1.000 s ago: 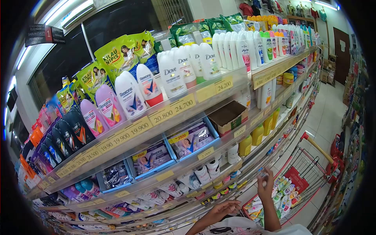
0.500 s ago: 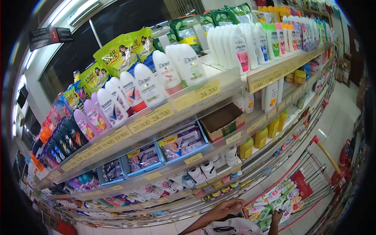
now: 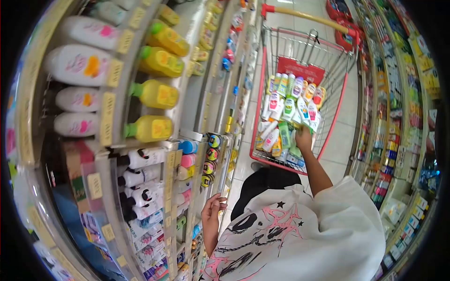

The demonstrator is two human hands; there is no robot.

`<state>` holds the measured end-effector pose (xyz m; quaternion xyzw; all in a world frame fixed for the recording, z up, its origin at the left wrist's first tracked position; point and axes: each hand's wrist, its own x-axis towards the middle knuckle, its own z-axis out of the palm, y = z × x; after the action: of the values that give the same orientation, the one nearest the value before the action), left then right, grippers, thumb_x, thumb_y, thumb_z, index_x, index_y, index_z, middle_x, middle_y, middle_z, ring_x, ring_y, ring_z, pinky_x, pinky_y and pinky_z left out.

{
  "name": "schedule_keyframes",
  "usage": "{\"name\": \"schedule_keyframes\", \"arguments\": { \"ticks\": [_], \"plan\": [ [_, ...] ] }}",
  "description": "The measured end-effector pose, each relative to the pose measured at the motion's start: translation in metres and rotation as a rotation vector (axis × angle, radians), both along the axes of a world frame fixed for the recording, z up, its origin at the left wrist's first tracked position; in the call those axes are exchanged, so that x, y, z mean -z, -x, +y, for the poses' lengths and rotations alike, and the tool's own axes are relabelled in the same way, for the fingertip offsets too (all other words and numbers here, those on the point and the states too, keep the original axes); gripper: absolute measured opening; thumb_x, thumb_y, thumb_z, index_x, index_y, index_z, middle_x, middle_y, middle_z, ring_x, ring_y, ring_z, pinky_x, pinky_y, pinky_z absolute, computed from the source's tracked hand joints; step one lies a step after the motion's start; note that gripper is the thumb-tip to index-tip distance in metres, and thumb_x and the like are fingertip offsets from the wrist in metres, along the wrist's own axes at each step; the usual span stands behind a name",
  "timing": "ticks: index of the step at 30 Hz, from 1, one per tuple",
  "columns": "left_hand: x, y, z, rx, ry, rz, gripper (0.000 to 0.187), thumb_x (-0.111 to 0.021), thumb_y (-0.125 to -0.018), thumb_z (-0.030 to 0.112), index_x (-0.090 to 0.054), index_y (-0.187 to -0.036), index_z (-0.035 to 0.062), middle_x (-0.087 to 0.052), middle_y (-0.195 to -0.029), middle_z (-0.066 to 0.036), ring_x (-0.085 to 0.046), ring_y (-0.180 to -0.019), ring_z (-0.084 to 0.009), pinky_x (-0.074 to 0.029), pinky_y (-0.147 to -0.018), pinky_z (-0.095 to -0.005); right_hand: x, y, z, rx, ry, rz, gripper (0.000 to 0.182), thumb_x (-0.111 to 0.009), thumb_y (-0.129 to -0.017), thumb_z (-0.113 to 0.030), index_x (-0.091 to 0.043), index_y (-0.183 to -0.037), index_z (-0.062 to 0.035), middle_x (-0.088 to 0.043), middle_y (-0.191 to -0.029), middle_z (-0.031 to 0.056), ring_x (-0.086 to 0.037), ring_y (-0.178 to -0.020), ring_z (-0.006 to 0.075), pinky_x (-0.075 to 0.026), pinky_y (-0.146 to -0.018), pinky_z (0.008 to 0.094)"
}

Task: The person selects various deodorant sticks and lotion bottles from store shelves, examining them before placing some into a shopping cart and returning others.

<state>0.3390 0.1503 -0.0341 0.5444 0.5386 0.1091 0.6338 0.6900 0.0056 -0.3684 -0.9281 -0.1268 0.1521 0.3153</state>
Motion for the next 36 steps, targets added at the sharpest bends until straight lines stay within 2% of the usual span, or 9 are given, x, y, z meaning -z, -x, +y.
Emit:
{"name": "schedule_keyframes", "arguments": {
  "ticks": [5,13,23,24,26,28,31,33,36],
  "plan": [
    [-0.001,-0.013,0.002,0.086,0.025,0.115,0.036,-0.048,-0.098,0.024,-0.054,-0.124,-0.0001,-0.064,-0.106,-0.011,-0.06,-0.086,-0.0156,-0.046,-0.085,-0.03,-0.001,-0.077,0.02,0.26,0.066,-0.276,0.049,-0.059,-0.079,-0.013,-0.048,-0.124,0.0007,-0.049,-0.122,0.0236,-0.049,-0.114,0.0399,-0.042,-0.095,0.0458],
    [0.01,-0.023,0.001,0.071,0.078,0.171,0.035,-0.05,-0.099,0.023,-0.054,-0.124,-0.0003,-0.065,-0.106,-0.011,-0.059,-0.087,-0.0132,-0.047,-0.082,-0.0277,0.023,-0.171,0.015,0.382,0.078,0.111,0.064,-0.065,-0.079,-0.026,-0.042,-0.134,-0.0032,-0.055,-0.121,0.0269,-0.055,-0.111,0.0414,-0.045,-0.095,0.0445],
    [0.024,-0.05,0.006,0.148,0.174,-0.006,0.032,-0.049,-0.098,0.012,-0.052,-0.127,-0.0003,-0.063,-0.109,-0.01,-0.059,-0.093,-0.0157,-0.046,-0.09,-0.0295,0.064,-0.189,-0.009,0.268,0.13,0.212,0.042,-0.059,-0.088,-0.038,-0.063,-0.11,-0.0021,-0.067,-0.104,0.0159,-0.066,-0.087,0.0284,-0.053,-0.075,0.0408],
    [0.027,-0.051,0.008,0.165,0.126,-0.067,0.032,-0.049,-0.097,0.01,-0.051,-0.128,0.0006,-0.062,-0.109,-0.008,-0.059,-0.093,-0.0146,-0.045,-0.09,-0.029,0.11,-0.182,-0.038,0.339,-0.584,0.616,0.049,-0.058,-0.088,-0.042,-0.063,-0.119,-0.0037,-0.065,-0.112,0.0174,-0.062,-0.106,0.0255,-0.048,-0.086,0.0411],
    [0.036,-0.054,0.011,0.22,-0.018,-0.148,0.034,-0.052,-0.096,0.011,-0.051,-0.128,0.0028,-0.062,-0.108,-0.005,-0.058,-0.094,-0.0117,-0.045,-0.088,-0.0265,-0.096,-0.094,0.034,0.216,-1.141,0.906,0.055,-0.056,-0.094,-0.032,-0.042,-0.136,-0.0002,-0.049,-0.136,0.0117,-0.047,-0.126,0.023,-0.035,-0.108,0.0379],
    [0.039,-0.062,0.014,0.152,-0.044,-0.243,0.037,-0.057,-0.094,0.016,-0.051,-0.129,0.0038,-0.06,-0.111,-0.004,-0.055,-0.097,-0.0104,-0.045,-0.086,-0.026,-0.103,-0.053,0.046,0.018,-1.217,1.084,0.054,-0.057,-0.094,-0.029,-0.042,-0.135,0.0026,-0.046,-0.138,0.0127,-0.041,-0.13,0.0243,-0.028,-0.112,0.0391],
    [0.031,-0.082,0.023,0.185,-0.169,-0.398,0.045,-0.051,-0.095,0.008,-0.039,-0.139,0.0087,-0.053,-0.122,-0.008,-0.05,-0.11,-0.0139,-0.043,-0.091,-0.0296,-0.112,0.015,0.058,-0.316,-1.257,1.197,0.039,-0.057,-0.09,-0.011,-0.048,-0.125,0.0023,-0.061,-0.106,0.009,-0.061,-0.092,0.0179,-0.052,-0.084,0.0335],
    [0.003,-0.092,0.029,0.154,-0.267,-0.292,0.05,-0.052,-0.096,0.012,-0.034,-0.142,0.0101,-0.051,-0.124,-0.009,-0.05,-0.107,-0.012,-0.043,-0.09,-0.0294,-0.222,0.055,0.103,-0.651,-0.745,1.002,0.044,-0.072,-0.079,-0.004,-0.052,-0.118,0.0025,-0.061,-0.106,0.0075,-0.059,-0.093,0.0152,-0.05,-0.079,0.0293],
    [-0.004,-0.091,0.036,-0.067,-0.424,-0.357,0.048,-0.057,-0.095,0.017,-0.037,-0.138,0.008,-0.055,-0.114,-0.007,-0.054,-0.098,-0.0113,-0.047,-0.083,-0.0271,-0.293,0.097,0.147,-1.037,-0.819,0.964,0.047,-0.075,-0.075,-0.001,-0.054,-0.117,0.0022,-0.062,-0.105,0.0088,-0.061,-0.092,0.0166,-0.051,-0.08,0.031]
  ]
}}
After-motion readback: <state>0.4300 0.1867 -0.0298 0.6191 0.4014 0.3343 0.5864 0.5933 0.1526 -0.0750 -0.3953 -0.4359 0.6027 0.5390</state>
